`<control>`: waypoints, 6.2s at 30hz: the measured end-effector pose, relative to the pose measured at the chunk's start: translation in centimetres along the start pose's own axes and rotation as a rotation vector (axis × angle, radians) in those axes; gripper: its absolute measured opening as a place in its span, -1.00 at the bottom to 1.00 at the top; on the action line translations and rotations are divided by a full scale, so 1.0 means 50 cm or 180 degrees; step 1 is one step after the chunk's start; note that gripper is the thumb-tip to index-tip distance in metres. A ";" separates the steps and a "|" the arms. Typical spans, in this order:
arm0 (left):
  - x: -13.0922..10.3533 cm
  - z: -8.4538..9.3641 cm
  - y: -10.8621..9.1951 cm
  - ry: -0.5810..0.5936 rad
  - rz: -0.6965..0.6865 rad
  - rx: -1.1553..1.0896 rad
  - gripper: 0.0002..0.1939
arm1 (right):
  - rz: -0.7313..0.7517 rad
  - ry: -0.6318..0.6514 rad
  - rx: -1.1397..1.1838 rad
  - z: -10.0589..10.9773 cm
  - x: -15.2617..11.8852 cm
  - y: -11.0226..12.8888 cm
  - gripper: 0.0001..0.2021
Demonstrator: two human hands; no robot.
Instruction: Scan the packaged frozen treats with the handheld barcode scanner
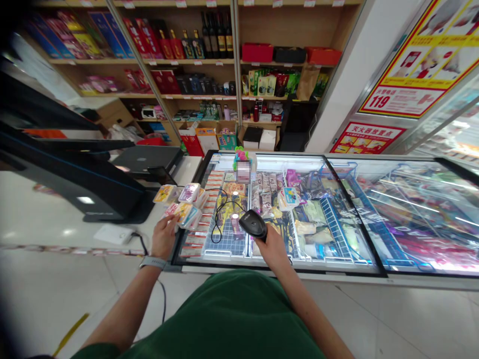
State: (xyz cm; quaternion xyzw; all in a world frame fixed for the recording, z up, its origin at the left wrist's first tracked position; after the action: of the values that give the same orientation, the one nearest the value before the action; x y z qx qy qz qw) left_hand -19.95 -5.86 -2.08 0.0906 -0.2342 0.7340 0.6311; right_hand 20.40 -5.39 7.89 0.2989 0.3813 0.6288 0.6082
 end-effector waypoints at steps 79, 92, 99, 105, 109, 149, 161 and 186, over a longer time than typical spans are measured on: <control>0.073 -0.109 -0.398 0.2023 0.1654 -0.3638 -0.57 | -0.0274 -0.0927 0.0413 0.038 -0.031 -0.033 -0.69; 0.063 -0.065 -0.408 0.1757 0.1576 -0.3793 -0.63 | -0.0069 -0.0508 0.0359 0.012 -0.030 0.000 -0.74; 0.066 -0.066 -0.418 0.1752 0.1572 -0.3870 -0.60 | 0.0016 -0.0444 0.0278 0.008 -0.029 0.006 -0.77; 0.070 -0.067 -0.419 0.1769 0.1562 -0.3864 -0.63 | 0.0049 -0.0371 0.0159 0.007 -0.027 0.012 -0.77; 0.070 -0.070 -0.416 0.1756 0.1595 -0.3815 -0.64 | 0.0052 -0.0332 0.0125 0.005 -0.025 0.012 -0.76; 0.088 -0.062 -0.360 0.1402 0.1433 -0.3269 -0.62 | 0.0086 -0.0237 0.0156 0.003 -0.014 -0.002 -0.77; 0.198 0.026 -0.089 -0.0227 0.0705 -0.0754 -0.73 | 0.0089 -0.0234 0.0046 0.006 -0.006 -0.018 -0.76; 0.185 0.004 -0.142 -0.0144 -0.0027 0.0370 -0.61 | -0.0031 -0.0287 0.0114 0.018 -0.001 -0.025 -0.75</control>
State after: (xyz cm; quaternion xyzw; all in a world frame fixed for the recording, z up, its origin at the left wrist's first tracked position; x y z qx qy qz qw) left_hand -14.83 2.91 3.67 0.1446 -0.2050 0.7414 0.6225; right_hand 21.82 -5.39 7.29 0.3359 0.3662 0.6048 0.6224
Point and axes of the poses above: each hand's wrist, its own x-axis towards the middle knuckle, its own z-axis out of the back of the hand, y = z × x, the point moved 1 cm from there along x, towards the middle knuckle, and after that the axes turned 13 degrees about x, right-handed, at the moved point
